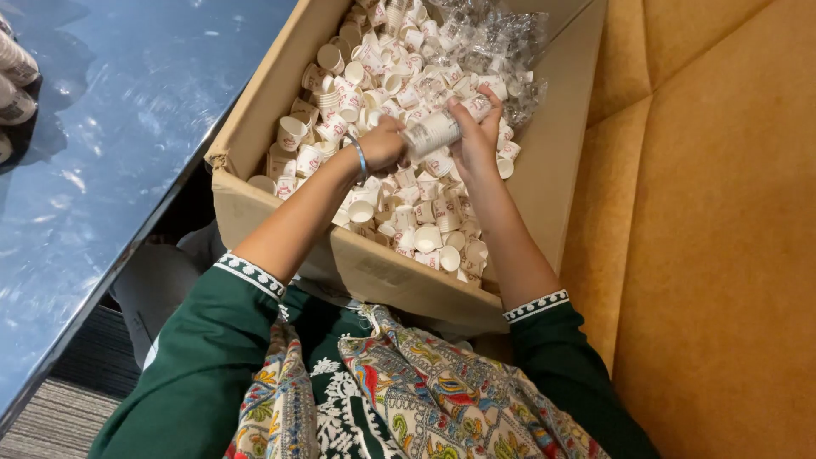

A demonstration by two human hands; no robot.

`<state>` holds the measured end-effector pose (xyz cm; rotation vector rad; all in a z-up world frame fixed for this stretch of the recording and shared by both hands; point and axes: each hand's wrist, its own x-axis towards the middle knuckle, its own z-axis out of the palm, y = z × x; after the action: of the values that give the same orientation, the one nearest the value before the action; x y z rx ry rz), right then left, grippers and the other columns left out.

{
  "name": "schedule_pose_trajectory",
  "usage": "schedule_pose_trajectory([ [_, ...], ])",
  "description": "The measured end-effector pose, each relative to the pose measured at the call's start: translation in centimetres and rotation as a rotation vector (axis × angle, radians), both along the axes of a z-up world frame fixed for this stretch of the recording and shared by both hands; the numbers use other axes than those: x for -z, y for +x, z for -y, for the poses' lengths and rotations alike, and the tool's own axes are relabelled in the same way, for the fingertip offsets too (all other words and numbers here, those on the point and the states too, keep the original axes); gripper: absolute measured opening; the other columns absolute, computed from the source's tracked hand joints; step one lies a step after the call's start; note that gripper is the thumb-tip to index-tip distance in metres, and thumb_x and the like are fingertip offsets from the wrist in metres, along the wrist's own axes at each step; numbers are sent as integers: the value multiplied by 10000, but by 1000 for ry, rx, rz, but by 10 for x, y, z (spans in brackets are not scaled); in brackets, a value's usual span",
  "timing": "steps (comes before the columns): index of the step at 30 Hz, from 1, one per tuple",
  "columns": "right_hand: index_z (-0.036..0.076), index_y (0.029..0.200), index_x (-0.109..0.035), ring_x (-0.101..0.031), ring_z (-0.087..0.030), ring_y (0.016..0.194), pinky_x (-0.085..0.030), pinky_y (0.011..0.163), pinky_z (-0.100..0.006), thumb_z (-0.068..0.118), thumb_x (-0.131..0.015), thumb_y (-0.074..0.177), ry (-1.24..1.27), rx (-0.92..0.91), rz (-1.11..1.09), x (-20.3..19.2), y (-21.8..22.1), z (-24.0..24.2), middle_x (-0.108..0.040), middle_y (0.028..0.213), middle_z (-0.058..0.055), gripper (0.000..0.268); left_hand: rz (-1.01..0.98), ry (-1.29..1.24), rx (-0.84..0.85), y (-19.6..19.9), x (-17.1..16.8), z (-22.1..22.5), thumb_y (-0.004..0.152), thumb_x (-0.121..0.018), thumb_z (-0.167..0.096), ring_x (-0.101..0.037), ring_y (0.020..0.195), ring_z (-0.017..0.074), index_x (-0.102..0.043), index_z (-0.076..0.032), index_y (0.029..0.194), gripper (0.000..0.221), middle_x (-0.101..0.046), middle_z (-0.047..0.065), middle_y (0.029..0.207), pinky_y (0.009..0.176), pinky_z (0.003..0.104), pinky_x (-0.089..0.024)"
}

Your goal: Sorting small paper cups from a cardboard box and arranging them in stacks on a table.

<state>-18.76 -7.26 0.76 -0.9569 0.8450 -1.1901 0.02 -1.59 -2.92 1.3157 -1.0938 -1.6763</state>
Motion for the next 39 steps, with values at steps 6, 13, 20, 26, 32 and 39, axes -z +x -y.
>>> schedule_pose_trajectory([
  [6,238,1370,-365,-639,-262,1079,-628,825,-491,103,-794,899,-92,143,72,-6,13,-15,-557,1282,-140,651,-574,-84,-460,14,23,18,904,-553,25,-506,487,109,-444,-70,952,153,-580,61,686,364,259,-334],
  [13,232,1355,-384,-624,-247,1081,-618,778,-476,137,-801,893,-158,239,78,-9,9,-15,-539,1301,-105,628,-519,-186,-539,17,-23,-7,846,-773,38,-625,587,143,-668,19,881,112,-682,135,792,537,267,-551],
  [20,229,1362,-390,-617,-248,1096,-624,806,-462,141,-816,908,-224,277,94,-5,9,-17,-525,1299,-100,629,-684,-110,-493,16,-31,-9,881,-689,-73,-713,746,172,-746,33,953,140,-753,114,868,706,314,-649],
  [26,232,1368,-385,-632,-239,1082,-616,778,-443,157,-798,912,-154,217,88,-15,15,-29,-551,1291,-108,620,-402,-247,-544,12,-22,-6,823,-720,58,-719,708,126,-738,24,968,150,-742,72,863,658,273,-631],
  [32,230,1376,-376,-624,-223,1079,-629,789,-422,149,-809,908,-190,197,93,-6,25,-38,-559,1266,-101,644,-191,-386,-626,11,16,7,794,-729,92,-664,656,109,-698,34,953,173,-735,87,821,583,240,-548],
  [39,221,1392,-366,-609,-214,1057,-585,750,-371,168,-822,919,-277,348,23,3,25,-34,-550,1264,-107,659,-437,-76,-515,9,-25,-5,963,-623,-157,-667,799,122,-734,-24,1024,183,-752,38,879,723,274,-470],
])
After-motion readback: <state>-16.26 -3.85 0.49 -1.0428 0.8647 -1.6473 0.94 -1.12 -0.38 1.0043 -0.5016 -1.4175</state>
